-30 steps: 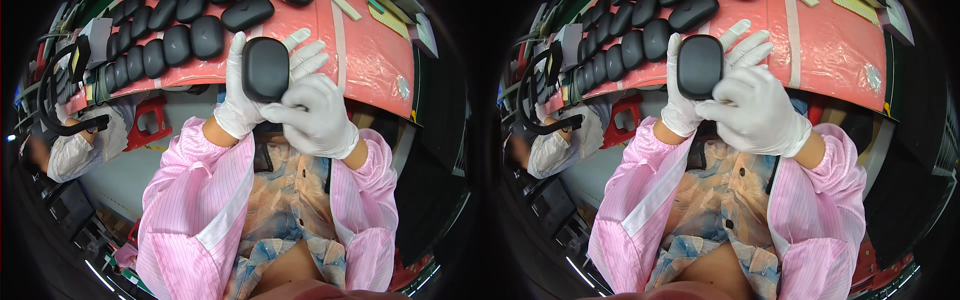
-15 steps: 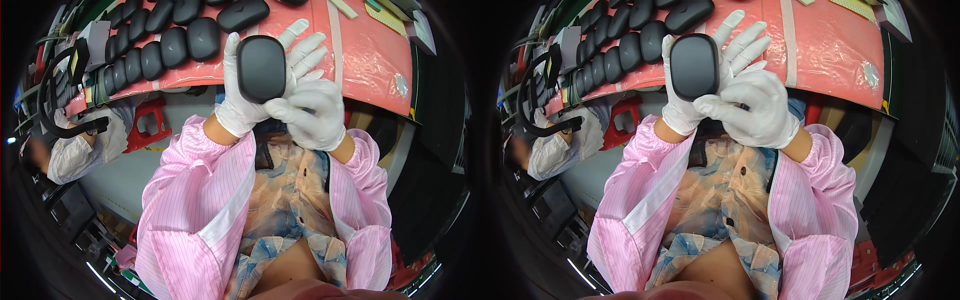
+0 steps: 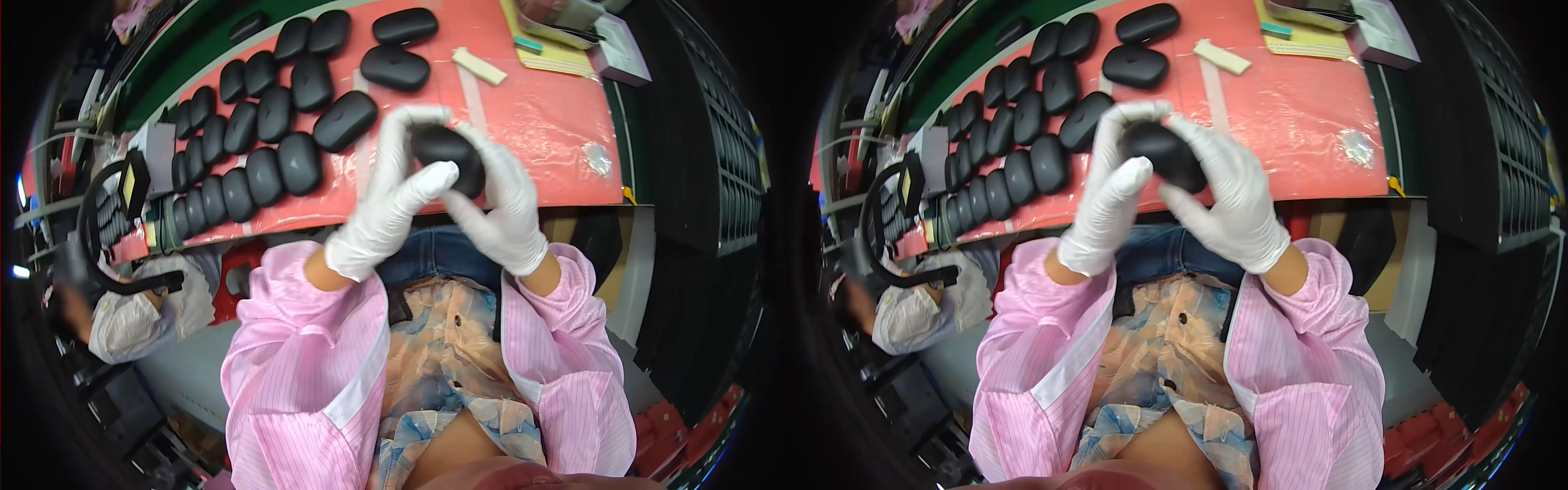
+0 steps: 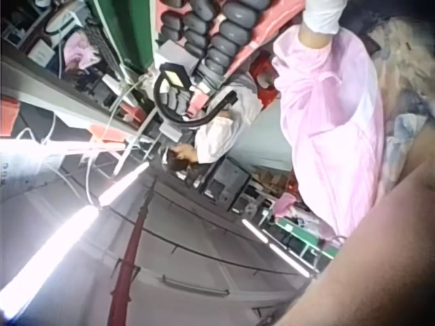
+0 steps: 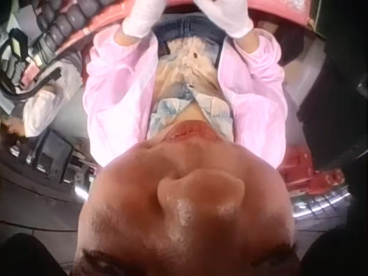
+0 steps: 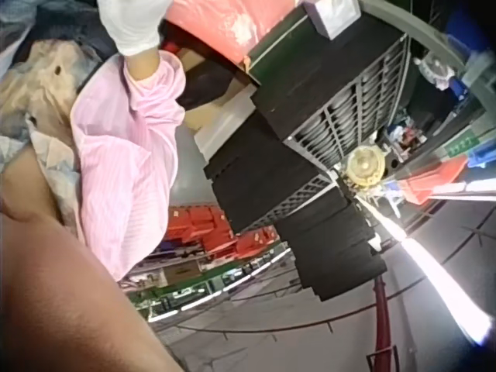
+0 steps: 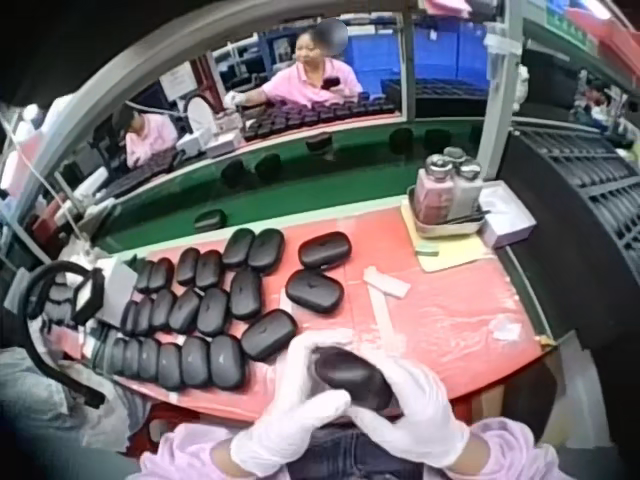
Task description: Inspecting and cleaning earbud charging cases on an electronics factory assembly line.
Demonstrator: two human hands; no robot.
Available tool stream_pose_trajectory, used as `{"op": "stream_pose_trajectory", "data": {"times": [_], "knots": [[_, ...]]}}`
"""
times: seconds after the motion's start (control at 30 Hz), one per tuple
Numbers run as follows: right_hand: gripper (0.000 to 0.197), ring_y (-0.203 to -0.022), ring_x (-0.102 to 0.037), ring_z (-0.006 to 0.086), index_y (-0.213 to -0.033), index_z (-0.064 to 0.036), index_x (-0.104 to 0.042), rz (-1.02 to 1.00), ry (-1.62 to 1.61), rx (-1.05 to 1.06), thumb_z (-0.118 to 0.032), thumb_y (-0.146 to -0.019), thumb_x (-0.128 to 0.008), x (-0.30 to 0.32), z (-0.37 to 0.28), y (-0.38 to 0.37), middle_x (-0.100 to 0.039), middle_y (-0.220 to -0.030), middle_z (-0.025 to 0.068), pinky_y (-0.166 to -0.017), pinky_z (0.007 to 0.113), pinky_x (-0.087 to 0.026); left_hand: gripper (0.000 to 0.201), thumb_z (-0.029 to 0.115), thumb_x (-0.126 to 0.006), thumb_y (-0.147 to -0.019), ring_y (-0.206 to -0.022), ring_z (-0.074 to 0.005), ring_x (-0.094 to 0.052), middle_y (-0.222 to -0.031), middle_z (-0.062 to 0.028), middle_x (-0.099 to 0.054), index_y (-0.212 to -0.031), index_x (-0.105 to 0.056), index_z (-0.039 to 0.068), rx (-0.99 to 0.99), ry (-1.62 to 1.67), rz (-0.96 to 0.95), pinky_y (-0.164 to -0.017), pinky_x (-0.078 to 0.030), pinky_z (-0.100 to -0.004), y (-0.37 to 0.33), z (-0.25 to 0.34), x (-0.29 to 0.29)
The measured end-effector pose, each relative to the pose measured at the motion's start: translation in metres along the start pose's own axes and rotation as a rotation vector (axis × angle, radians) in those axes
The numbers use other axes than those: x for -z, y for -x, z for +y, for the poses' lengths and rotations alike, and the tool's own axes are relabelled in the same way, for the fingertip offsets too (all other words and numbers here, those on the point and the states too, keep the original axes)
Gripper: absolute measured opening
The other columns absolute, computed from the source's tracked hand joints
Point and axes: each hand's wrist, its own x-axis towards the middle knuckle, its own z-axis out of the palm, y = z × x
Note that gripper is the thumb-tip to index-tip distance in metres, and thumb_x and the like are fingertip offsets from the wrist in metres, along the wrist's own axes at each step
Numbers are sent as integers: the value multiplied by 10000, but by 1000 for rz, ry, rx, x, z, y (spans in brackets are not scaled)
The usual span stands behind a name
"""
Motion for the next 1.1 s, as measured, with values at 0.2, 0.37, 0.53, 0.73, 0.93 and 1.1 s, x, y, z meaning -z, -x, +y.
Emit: {"op": "stream_pose_trajectory", "data": {"times": [0.2, 0.37, 0.53, 0.73, 0.93, 1.1], "knots": [[485, -1042, -590, 167, -1309, 55, -446, 376, 133, -360, -146, -898, -608, 85, 84, -28, -618, -1154, 146, -911, 291, -459, 715, 144, -750, -678, -1205, -335, -465, -1351, -154, -480, -1343, -496, 77, -402, -1669, -335, -997, -412, -405, -88, 31, 51], [422, -1054, -594, 288, -1239, 14, -557, 147, 850, -368, -204, -884, -625, 122, 121, -37, -625, -1136, 168, -932, 372, -447, 659, 135, -743, -639, -1126, -337, -512, -1261, -136, -521, -1262, -538, 76, -405, -1798, -441, -931, -442, -425, -122, 16, 60], [645, -1221, -524, 276, -1338, 8, -506, 150, 351, -27, -183, -770, -746, 94, 68, -26, -532, -1335, 158, -1059, 366, -376, 621, 172, -747, -707, -1061, -283, -603, -1162, -143, -606, -1270, -507, 66, -69, -908, -504, -945, -465, -361, -95, 43, 38], [643, -1212, -563, 313, -1288, -31, -570, 59, -50, 93, -136, -707, -824, 37, 7, -7, -573, -1312, 182, -1025, 376, -437, 676, 152, -794, -747, -1075, -142, -575, -1124, -59, -605, -1322, -460, 30, 286, 124, -216, -954, -453, -313, -27, 30, 1], [554, -1231, -543, 283, -1290, 5, -564, -71, -251, -6, -173, -791, -728, 18, -3, 3, -571, -1318, 172, -1034, 375, -418, 596, -10, -795, -702, -1022, -156, -623, -1139, -58, -620, -1236, -533, 14, 203, 323, 70, -889, -526, -290, 20, -1, 0], [406, -1233, -527, 248, -1277, 21, -571, -77, -784, -460, -149, -909, -548, 14, -8, 7, -593, -1271, 152, -1071, 325, -364, 621, -59, -803, -682, -952, -169, -660, -1060, -81, -656, -1236, -529, -6, 168, 336, 92, -852, -560, -302, 45, -3, -3]]}}
